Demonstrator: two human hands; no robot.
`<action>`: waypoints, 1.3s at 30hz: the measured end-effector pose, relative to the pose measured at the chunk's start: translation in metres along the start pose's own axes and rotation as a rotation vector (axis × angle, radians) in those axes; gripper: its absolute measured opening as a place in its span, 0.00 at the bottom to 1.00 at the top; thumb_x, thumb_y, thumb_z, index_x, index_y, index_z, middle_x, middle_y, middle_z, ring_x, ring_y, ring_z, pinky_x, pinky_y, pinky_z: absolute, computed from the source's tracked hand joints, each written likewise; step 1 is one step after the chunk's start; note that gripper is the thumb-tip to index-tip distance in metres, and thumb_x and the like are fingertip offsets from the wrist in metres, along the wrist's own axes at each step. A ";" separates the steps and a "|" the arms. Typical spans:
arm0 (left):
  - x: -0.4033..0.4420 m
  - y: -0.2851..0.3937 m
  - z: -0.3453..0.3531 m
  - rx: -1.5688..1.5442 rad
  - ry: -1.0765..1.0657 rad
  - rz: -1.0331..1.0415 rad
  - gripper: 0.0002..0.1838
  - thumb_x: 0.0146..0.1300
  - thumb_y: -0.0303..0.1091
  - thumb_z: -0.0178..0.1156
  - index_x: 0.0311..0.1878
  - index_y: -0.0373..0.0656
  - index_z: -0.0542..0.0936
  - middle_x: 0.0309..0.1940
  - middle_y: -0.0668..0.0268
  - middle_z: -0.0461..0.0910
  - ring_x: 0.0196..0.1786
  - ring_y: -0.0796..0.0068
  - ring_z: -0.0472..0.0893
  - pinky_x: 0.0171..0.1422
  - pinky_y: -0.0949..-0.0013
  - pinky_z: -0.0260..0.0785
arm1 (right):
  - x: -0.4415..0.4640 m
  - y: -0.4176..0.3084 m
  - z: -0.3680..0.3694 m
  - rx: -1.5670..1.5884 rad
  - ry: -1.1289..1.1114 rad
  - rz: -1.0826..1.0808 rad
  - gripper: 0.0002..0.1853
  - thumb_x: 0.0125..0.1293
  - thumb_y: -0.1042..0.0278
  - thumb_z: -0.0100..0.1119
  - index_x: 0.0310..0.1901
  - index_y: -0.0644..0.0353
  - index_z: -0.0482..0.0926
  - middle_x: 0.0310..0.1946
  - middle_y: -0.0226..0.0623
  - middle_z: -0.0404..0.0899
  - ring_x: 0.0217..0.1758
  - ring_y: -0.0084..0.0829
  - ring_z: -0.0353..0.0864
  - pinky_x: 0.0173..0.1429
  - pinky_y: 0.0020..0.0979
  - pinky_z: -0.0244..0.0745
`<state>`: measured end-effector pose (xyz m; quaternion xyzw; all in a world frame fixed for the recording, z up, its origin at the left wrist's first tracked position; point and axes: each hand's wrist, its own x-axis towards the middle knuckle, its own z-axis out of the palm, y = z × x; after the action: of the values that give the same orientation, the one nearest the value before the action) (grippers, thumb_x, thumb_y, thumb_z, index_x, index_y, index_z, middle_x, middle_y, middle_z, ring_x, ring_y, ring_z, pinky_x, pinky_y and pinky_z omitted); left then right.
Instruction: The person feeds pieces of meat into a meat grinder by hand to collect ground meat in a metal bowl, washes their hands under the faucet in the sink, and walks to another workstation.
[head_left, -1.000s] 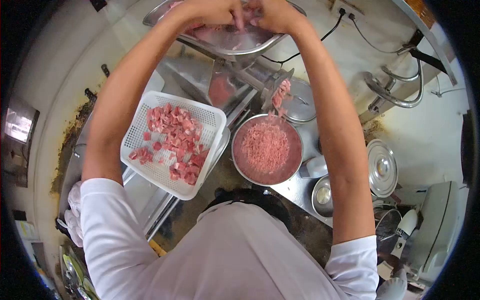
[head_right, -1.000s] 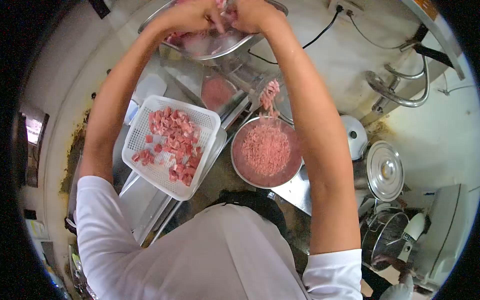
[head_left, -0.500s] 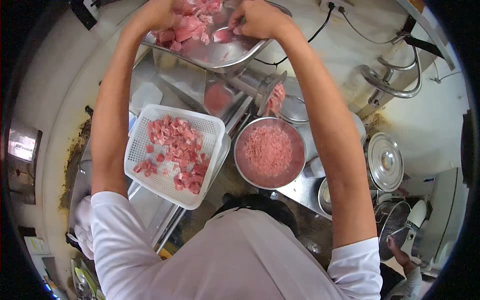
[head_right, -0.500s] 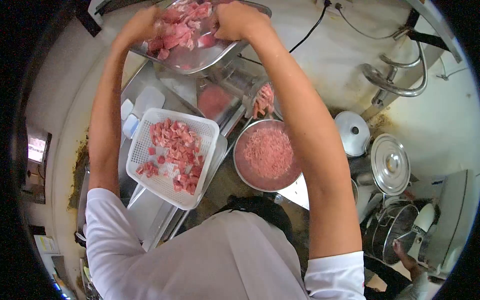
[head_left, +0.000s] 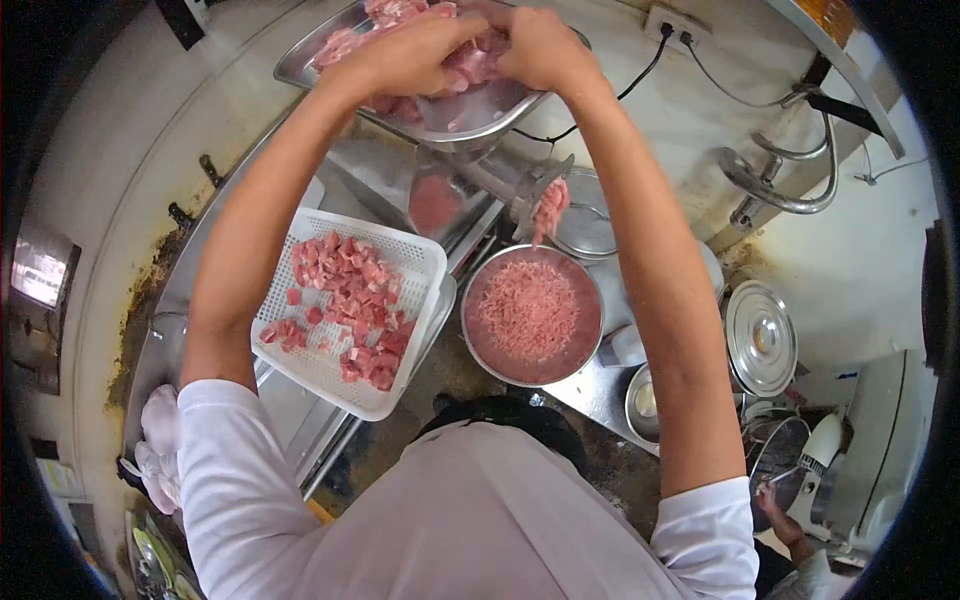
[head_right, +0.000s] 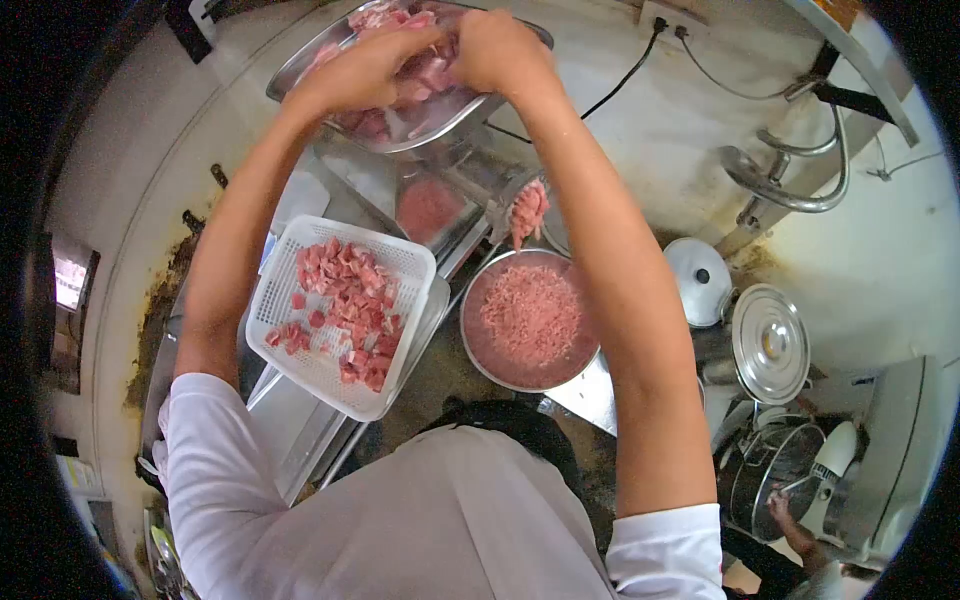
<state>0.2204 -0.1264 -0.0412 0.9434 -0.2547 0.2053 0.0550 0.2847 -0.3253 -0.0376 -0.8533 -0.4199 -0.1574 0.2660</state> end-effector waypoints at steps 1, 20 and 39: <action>0.004 0.003 0.000 -0.047 -0.007 -0.006 0.34 0.51 0.27 0.73 0.64 0.39 0.73 0.52 0.49 0.82 0.56 0.48 0.80 0.62 0.55 0.70 | 0.001 0.001 0.001 -0.003 0.006 0.006 0.17 0.55 0.59 0.69 0.38 0.66 0.86 0.36 0.58 0.85 0.40 0.56 0.86 0.46 0.49 0.80; -0.017 0.004 -0.017 0.270 -0.100 -0.176 0.21 0.56 0.38 0.72 0.54 0.44 0.85 0.41 0.50 0.86 0.41 0.51 0.85 0.49 0.56 0.75 | 0.022 0.020 0.026 0.032 -0.068 -0.260 0.16 0.52 0.58 0.72 0.31 0.65 0.85 0.31 0.56 0.84 0.33 0.54 0.84 0.43 0.48 0.78; 0.023 -0.008 0.000 -0.056 -0.267 -0.165 0.13 0.57 0.36 0.72 0.43 0.39 0.88 0.34 0.53 0.87 0.36 0.54 0.85 0.45 0.57 0.75 | 0.015 0.022 0.027 -0.007 0.128 -0.174 0.17 0.58 0.57 0.67 0.37 0.66 0.86 0.36 0.60 0.84 0.41 0.58 0.84 0.47 0.50 0.78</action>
<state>0.2425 -0.1297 -0.0315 0.9781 -0.1869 0.0654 0.0638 0.3121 -0.3111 -0.0589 -0.8028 -0.4740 -0.2355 0.2746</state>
